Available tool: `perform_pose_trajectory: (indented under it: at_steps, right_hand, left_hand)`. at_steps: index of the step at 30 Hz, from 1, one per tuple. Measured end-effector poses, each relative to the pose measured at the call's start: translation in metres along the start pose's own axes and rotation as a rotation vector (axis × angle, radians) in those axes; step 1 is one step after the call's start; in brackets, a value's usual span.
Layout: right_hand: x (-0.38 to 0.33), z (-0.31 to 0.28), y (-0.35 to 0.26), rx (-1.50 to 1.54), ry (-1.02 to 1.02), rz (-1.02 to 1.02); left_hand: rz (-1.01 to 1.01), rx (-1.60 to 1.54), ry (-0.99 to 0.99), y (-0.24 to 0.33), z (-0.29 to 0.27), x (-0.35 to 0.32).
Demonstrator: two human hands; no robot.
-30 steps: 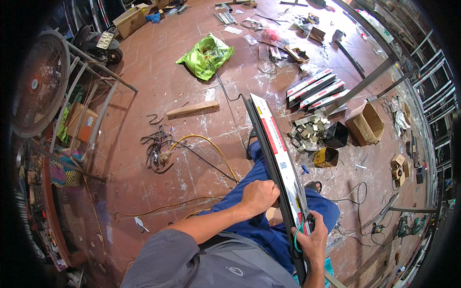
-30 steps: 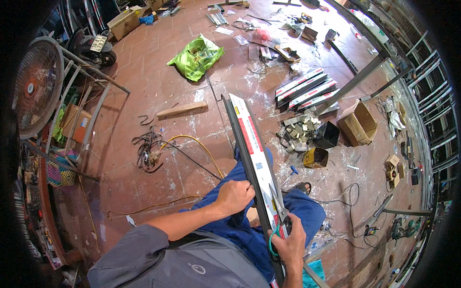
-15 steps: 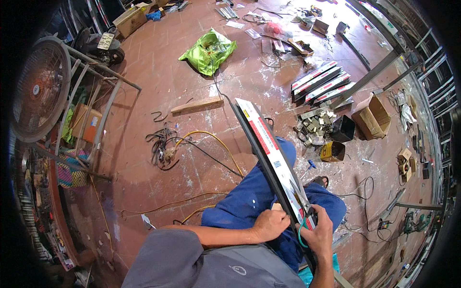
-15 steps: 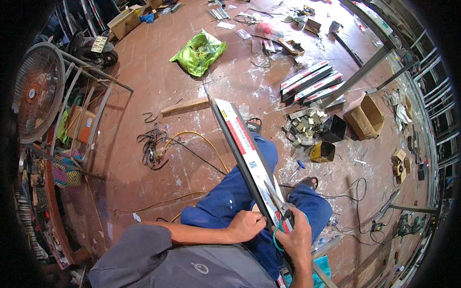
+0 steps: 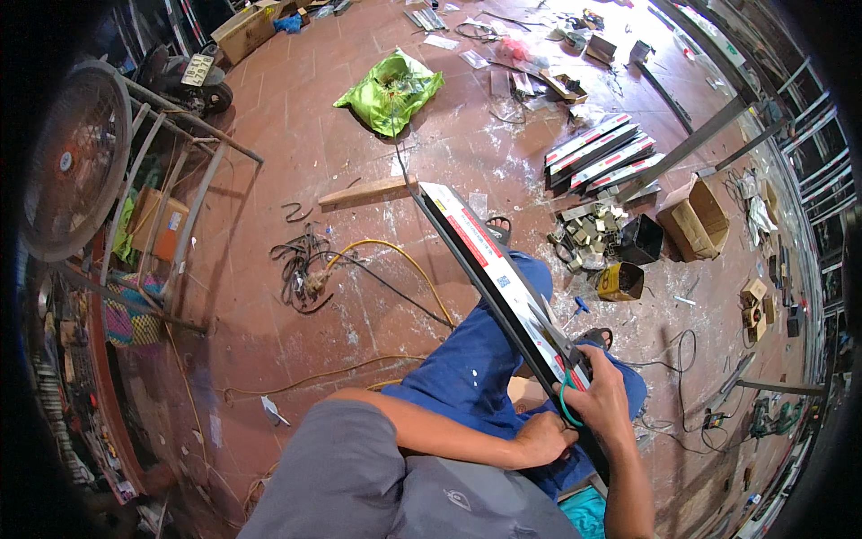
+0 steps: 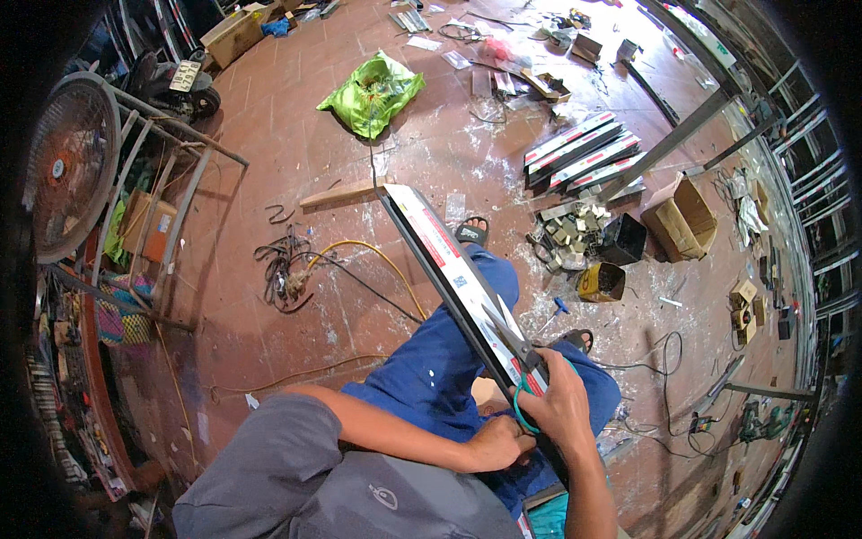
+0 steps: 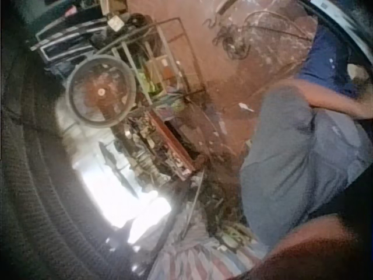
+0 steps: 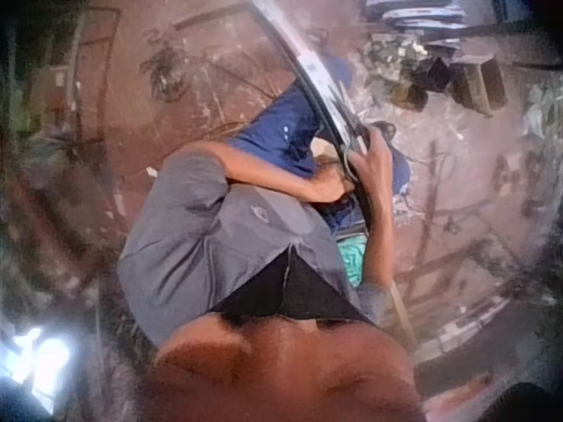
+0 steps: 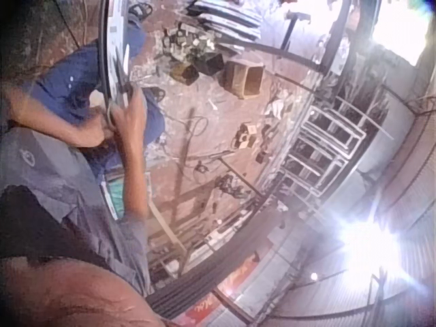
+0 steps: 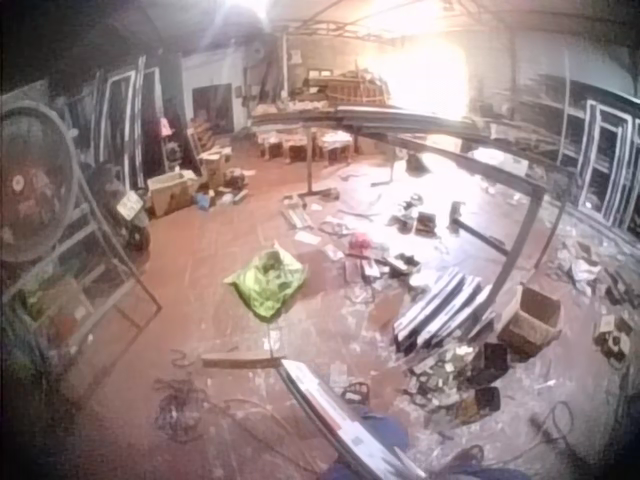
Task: The person sits on the floor and uses scissors to cut black cables from long packaged items. They repeatedly pick up packages, cut the cables, and place the cut pieces into a green bag.
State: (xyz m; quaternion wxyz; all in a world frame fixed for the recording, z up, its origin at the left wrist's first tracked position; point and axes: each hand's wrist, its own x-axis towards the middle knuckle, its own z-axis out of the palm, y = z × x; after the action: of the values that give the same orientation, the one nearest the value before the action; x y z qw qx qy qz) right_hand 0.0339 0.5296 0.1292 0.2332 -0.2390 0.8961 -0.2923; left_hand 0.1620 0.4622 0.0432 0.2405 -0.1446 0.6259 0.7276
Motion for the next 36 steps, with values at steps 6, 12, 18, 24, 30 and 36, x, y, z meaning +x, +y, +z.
perform_pose_trajectory:
  at_steps: [6, 12, 18, 24, 30, 36]
  right_hand:
    - [0.021, 0.009, 0.015, -0.001, -0.007, -0.003]
    - [0.046, 0.013, 0.016, -0.033, -0.001, -0.038]
    - [0.048, 0.01, 0.02, -0.022, 0.027, 0.009]
    - [0.042, 0.003, 0.028, -0.007, 0.062, 0.137]
    - [0.054, 0.01, 0.025, -0.025, 0.079, 0.081]
    - [0.091, 0.02, 0.014, -0.006, 0.023, 0.02]
  left_hand:
    - [-0.054, -0.084, -0.043, 0.0, 0.023, 0.006]
    - [-0.128, 0.005, -0.167, 0.004, 0.057, 0.016]
    - [0.021, 0.069, -0.278, -0.001, 0.085, 0.011]
    - [-0.084, 0.027, -0.396, 0.01, 0.088, -0.003]
    - [-0.123, -0.023, -0.494, -0.028, 0.135, -0.003]
    - [-0.18, -0.153, -0.502, 0.002, 0.16, -0.017]
